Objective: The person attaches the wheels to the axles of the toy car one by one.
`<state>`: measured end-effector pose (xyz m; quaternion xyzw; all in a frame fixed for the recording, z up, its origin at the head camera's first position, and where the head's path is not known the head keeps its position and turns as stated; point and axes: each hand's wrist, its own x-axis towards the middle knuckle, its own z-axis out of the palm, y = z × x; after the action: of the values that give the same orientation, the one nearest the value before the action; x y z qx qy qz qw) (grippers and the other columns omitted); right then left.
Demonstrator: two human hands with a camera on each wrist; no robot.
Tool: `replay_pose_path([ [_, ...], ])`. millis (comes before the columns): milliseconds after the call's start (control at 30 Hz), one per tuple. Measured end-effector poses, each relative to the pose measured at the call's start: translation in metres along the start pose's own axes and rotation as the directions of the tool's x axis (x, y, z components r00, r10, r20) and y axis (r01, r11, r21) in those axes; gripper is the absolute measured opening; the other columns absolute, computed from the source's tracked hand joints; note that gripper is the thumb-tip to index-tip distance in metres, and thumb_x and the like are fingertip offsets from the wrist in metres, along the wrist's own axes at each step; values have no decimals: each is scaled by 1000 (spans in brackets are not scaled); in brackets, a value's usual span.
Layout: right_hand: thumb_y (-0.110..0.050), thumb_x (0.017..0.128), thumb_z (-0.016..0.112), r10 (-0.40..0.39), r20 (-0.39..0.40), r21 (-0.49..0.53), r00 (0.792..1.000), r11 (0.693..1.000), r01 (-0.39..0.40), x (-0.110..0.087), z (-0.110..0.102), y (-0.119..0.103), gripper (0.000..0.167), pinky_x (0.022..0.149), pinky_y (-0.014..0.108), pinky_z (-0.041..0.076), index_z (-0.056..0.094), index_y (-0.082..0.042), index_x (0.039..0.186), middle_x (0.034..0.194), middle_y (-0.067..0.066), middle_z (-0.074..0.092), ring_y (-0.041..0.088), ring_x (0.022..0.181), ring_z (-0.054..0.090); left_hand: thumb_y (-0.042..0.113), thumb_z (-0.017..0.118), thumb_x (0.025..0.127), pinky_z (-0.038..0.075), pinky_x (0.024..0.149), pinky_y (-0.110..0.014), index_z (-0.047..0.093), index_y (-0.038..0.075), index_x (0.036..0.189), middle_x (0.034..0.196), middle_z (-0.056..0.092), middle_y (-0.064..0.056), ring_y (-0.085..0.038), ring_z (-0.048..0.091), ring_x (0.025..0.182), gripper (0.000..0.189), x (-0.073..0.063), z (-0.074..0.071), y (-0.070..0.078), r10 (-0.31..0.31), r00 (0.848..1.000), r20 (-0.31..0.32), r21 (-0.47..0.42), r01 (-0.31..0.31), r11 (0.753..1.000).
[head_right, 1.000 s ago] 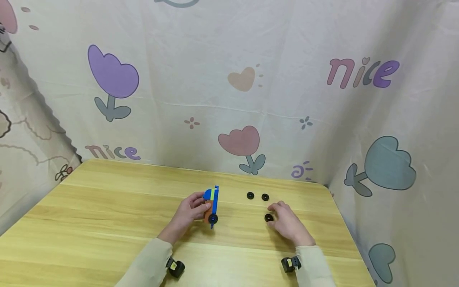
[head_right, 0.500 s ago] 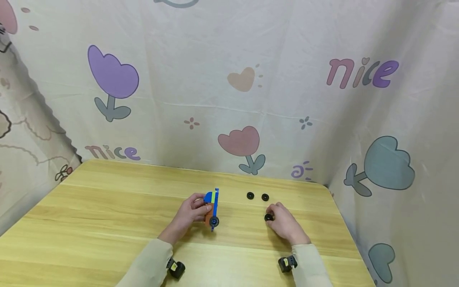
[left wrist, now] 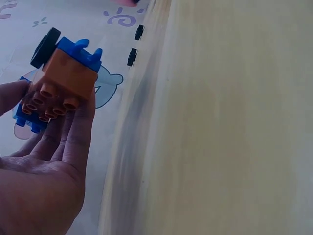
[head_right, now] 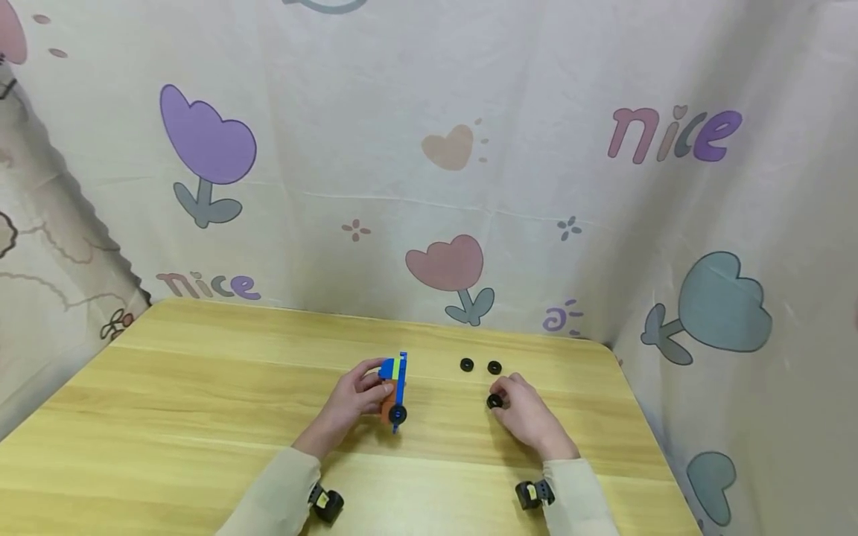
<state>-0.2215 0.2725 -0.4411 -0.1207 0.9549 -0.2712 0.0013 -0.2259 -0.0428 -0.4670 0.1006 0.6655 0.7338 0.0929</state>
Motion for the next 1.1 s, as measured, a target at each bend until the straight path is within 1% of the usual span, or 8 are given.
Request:
replay_pose_path([
  [133, 3, 80, 74, -26, -23, 19, 999, 999, 27, -1, -4, -11, 28, 81, 40, 49, 66, -2, 107, 93, 1, 54, 18, 87, 54, 17, 66, 96, 57, 78, -40, 42, 2, 140, 123, 62, -22, -30, 67, 93, 53, -2, -1, 1, -6, 1000, 7, -12, 6, 1000],
  [400, 0, 81, 75, -63, -43, -21, 997, 998, 62, -5, -10, -35, 28, 78, 38, 50, 66, -4, 107, 93, -1, 56, 18, 87, 56, 18, 67, 95, 56, 80, -42, 41, 1, 140, 127, 60, -23, -34, 66, 96, 55, -2, 1, 2, -15, 999, 48, -35, 17, 999],
  [533, -1, 82, 76, -100, -56, -31, 993, 995, 98, -8, -12, -45, 27, 77, 37, 50, 66, -4, 106, 94, -2, 57, 16, 87, 56, 17, 66, 96, 56, 78, -41, 41, 1, 140, 126, 60, -22, -32, 66, 96, 54, -1, 1, 1, -15, 998, 58, -46, 17, 999],
  [633, -1, 81, 77, -129, -64, -35, 990, 991, 127, -9, -12, -50, 28, 76, 36, 51, 66, -4, 106, 96, -3, 58, 16, 88, 58, 16, 66, 96, 56, 78, -41, 41, 0, 140, 126, 60, -22, -31, 66, 96, 53, -1, 2, 0, -17, 998, 55, -39, 20, 999],
  [800, 1, 80, 77, -170, -89, -52, 981, 985, 166, -10, -12, -55, 30, 78, 36, 52, 65, -5, 107, 99, -3, 58, 16, 91, 59, 17, 66, 96, 56, 80, -43, 40, 1, 140, 127, 59, -23, -35, 65, 99, 54, 0, 4, 0, -22, 998, 52, -23, 23, 999],
  [933, 2, 80, 77, -191, -109, -32, 976, 982, 189, -12, -14, -60, 33, 77, 36, 53, 65, -7, 110, 102, -3, 58, 14, 91, 59, 19, 65, 96, 56, 80, -44, 40, 0, 140, 127, 59, -24, -35, 65, 99, 54, -1, 5, 0, -18, 998, 59, -12, 19, 1000],
  [1100, 1, 81, 77, -205, -138, 19, 969, 978, 210, -14, -14, -68, 33, 74, 35, 54, 65, -7, 111, 102, -4, 59, 14, 89, 58, 21, 66, 96, 56, 78, -42, 42, 0, 139, 123, 61, -23, -30, 67, 93, 54, -1, 7, 0, -21, 998, 54, 23, 19, 1000],
])
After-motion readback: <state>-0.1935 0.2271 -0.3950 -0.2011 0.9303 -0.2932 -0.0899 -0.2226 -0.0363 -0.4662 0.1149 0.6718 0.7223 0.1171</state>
